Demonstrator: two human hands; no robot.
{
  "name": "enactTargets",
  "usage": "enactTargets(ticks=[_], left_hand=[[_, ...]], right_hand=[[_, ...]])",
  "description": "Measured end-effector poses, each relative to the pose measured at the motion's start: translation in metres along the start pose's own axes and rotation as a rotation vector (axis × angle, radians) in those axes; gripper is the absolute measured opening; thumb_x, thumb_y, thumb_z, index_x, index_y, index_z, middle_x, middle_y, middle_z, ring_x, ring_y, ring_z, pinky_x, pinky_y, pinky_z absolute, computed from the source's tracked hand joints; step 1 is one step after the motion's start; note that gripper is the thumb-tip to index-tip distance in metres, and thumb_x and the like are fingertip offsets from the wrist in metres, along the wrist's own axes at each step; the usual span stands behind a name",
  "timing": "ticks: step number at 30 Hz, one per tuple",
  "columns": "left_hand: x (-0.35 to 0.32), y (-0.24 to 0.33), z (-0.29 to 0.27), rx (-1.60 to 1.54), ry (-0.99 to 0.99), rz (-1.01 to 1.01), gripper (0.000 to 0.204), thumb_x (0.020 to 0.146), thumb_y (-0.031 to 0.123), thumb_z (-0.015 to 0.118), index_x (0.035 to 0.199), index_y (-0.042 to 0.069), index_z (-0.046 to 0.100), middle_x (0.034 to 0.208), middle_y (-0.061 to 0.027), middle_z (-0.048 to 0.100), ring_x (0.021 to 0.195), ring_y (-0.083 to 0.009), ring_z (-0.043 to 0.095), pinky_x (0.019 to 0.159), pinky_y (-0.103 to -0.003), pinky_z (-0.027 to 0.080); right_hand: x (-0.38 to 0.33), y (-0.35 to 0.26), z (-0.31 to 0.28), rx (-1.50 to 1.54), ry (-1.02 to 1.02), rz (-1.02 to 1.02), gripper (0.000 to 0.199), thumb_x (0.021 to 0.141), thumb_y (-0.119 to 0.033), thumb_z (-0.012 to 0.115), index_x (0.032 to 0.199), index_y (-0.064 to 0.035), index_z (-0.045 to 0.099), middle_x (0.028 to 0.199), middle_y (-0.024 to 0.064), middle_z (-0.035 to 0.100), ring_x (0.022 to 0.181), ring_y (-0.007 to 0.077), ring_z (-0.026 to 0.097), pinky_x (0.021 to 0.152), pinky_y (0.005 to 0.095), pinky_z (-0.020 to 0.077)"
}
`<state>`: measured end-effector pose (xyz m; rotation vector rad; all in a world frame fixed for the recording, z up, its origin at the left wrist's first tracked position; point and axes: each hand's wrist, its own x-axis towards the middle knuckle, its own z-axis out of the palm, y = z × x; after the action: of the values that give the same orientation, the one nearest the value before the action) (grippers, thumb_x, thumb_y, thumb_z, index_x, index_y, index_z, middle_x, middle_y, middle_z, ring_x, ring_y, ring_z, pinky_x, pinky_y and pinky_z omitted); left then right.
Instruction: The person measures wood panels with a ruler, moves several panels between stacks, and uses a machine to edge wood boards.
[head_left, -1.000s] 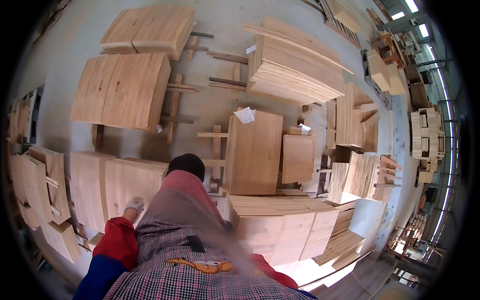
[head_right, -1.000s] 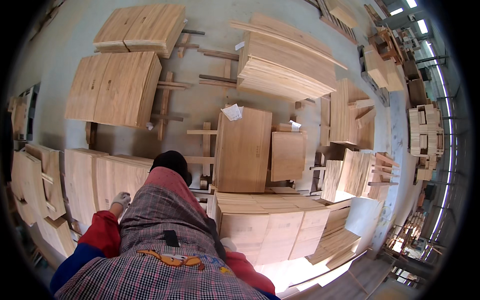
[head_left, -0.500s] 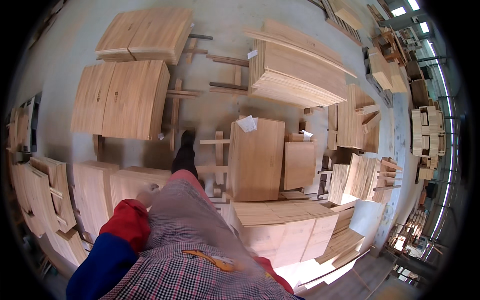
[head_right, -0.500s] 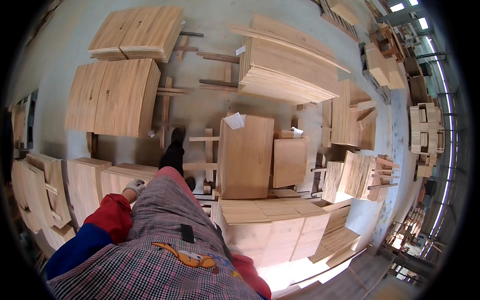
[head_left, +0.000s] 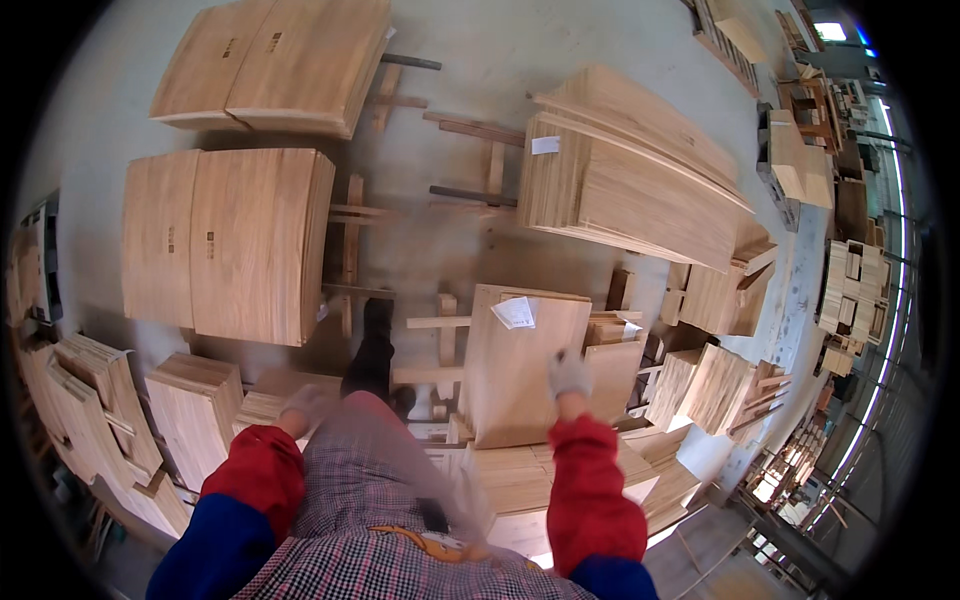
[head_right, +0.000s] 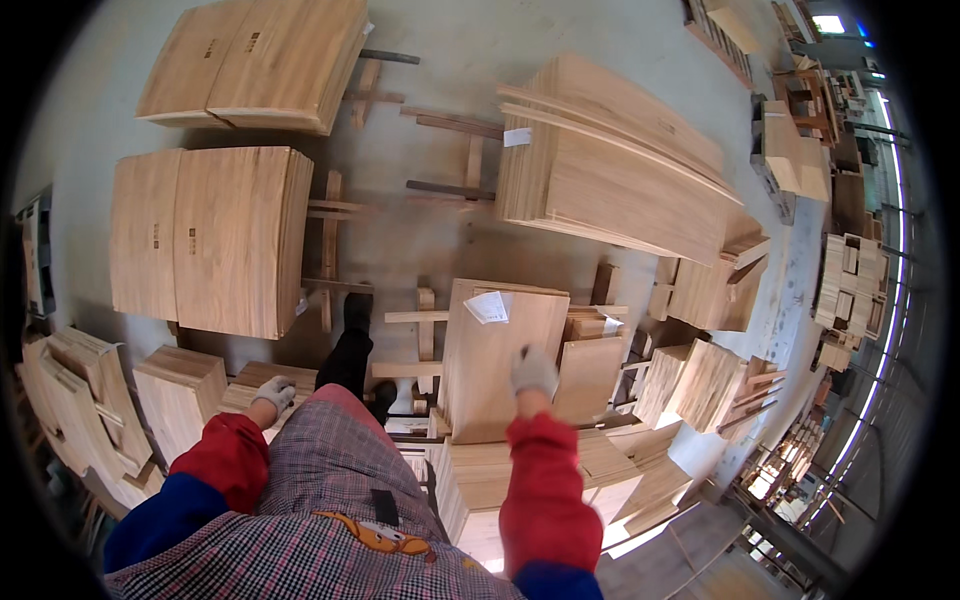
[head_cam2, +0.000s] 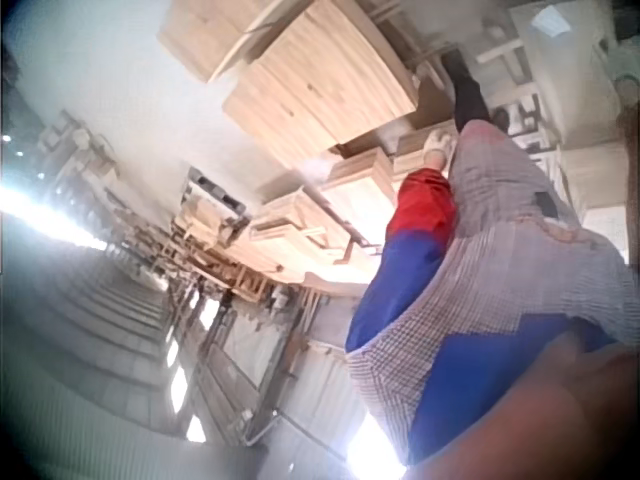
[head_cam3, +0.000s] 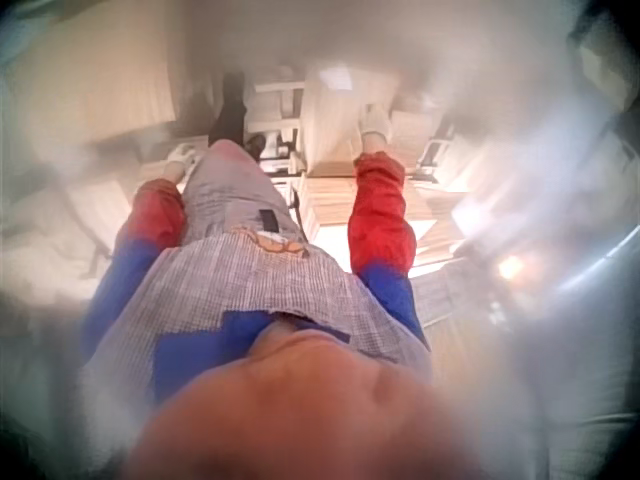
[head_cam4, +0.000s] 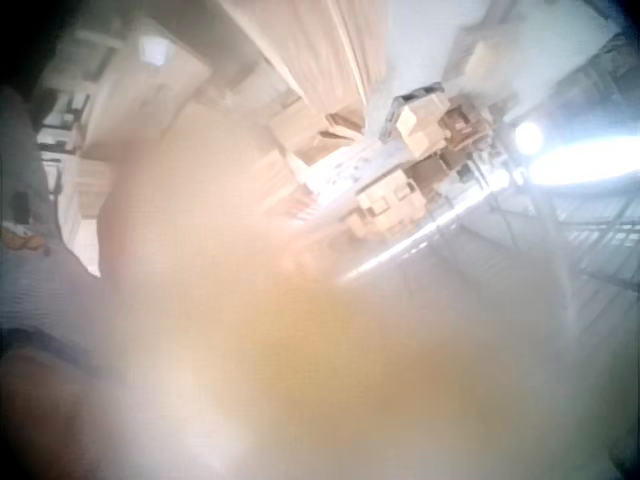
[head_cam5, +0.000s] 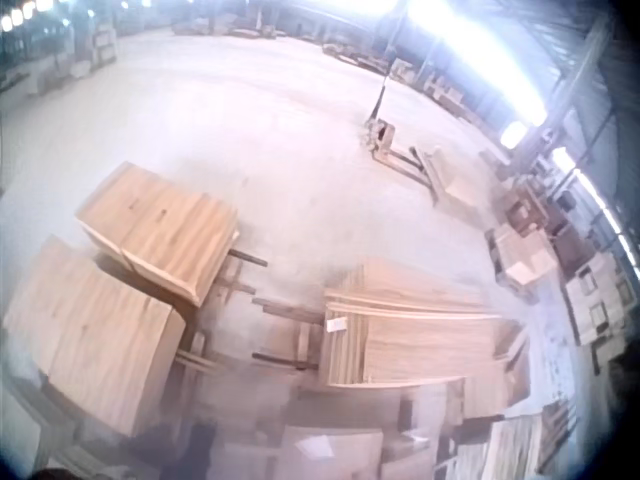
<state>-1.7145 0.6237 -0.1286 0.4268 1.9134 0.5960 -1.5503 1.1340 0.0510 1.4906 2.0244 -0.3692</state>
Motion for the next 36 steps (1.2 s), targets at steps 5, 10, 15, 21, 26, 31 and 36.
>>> enactTargets(ticks=[5, 10, 15, 21, 26, 31, 36], left_hand=[[0.024, -0.015, -0.023, -0.315, 0.06, -0.221, 0.023, 0.084, 0.01, 0.051, 0.105, 0.002, 0.051, 0.082, -0.0064, 0.056, 0.065, -0.014, 0.054, 0.057, -0.027, 0.046], [0.026, -0.005, -0.036, -0.433, 0.086, -0.254, 0.022, 0.085, 0.01, 0.05, 0.105, 0.002, 0.05, 0.084, -0.0065, 0.056, 0.067, -0.0148, 0.054, 0.058, -0.027, 0.046], [0.016, 0.021, -0.053, -0.578, 0.098, -0.448, 0.023, 0.085, 0.011, 0.051, 0.106, 0.002, 0.05, 0.083, -0.0065, 0.056, 0.065, -0.0154, 0.054, 0.058, -0.028, 0.047], [0.026, 0.062, -0.059, -0.746, 0.04, -0.65, 0.025, 0.085, 0.013, 0.051, 0.107, 0.002, 0.05, 0.082, -0.0068, 0.056, 0.064, -0.016, 0.054, 0.057, -0.028, 0.046], [0.029, 0.027, -0.023, -0.442, 0.001, -0.113, 0.026, 0.086, 0.014, 0.051, 0.109, 0.002, 0.049, 0.085, -0.0075, 0.056, 0.068, -0.0166, 0.055, 0.06, -0.028, 0.046], [0.04, 0.059, -0.034, -0.509, -0.02, -0.323, 0.027, 0.086, 0.013, 0.052, 0.11, 0.002, 0.049, 0.089, -0.008, 0.056, 0.073, -0.0173, 0.055, 0.064, -0.029, 0.047], [0.038, 0.027, -0.024, -0.483, 0.106, -0.334, 0.025, 0.085, 0.011, 0.052, 0.109, 0.003, 0.049, 0.089, -0.0079, 0.056, 0.074, -0.0179, 0.055, 0.066, -0.03, 0.048]], right_hand=[[0.102, -0.104, -0.1, 0.028, 0.295, -0.023, 0.043, 0.08, -0.042, 0.052, 0.106, -0.007, 0.048, 0.096, 0.0198, 0.06, 0.091, 0.0354, 0.058, 0.077, 0.043, 0.045], [0.156, -0.133, -0.124, -0.064, 0.193, 0.145, 0.053, 0.077, -0.046, 0.054, 0.107, -0.0017, 0.048, 0.104, 0.0215, 0.058, 0.098, 0.0372, 0.055, 0.08, 0.0441, 0.0437], [0.185, -0.135, -0.121, -0.195, 0.132, 0.179, 0.059, 0.074, -0.048, 0.059, 0.109, -0.0018, 0.047, 0.104, 0.0207, 0.058, 0.097, 0.035, 0.057, 0.079, 0.0414, 0.0453], [0.18, -0.16, -0.15, -0.262, -0.082, 0.174, 0.056, 0.072, -0.047, 0.061, 0.1, 0.0011, 0.058, 0.097, 0.0209, 0.061, 0.091, 0.0348, 0.059, 0.074, 0.0408, 0.047], [0.196, -0.145, -0.141, -0.325, -0.106, 0.117, 0.055, 0.072, -0.047, 0.061, 0.099, 0.0013, 0.06, 0.095, 0.021, 0.061, 0.088, 0.0347, 0.06, 0.072, 0.0401, 0.0478], [0.183, -0.159, -0.152, -0.259, -0.14, 0.151, 0.055, 0.072, -0.047, 0.061, 0.099, 0.0005, 0.061, 0.097, 0.0201, 0.061, 0.09, 0.0343, 0.06, 0.074, 0.0398, 0.0474], [0.199, -0.149, -0.147, -0.277, -0.175, 0.161, 0.053, 0.072, -0.047, 0.061, 0.1, -0.001, 0.061, 0.101, 0.0202, 0.06, 0.095, 0.0344, 0.058, 0.076, 0.0405, 0.047]])
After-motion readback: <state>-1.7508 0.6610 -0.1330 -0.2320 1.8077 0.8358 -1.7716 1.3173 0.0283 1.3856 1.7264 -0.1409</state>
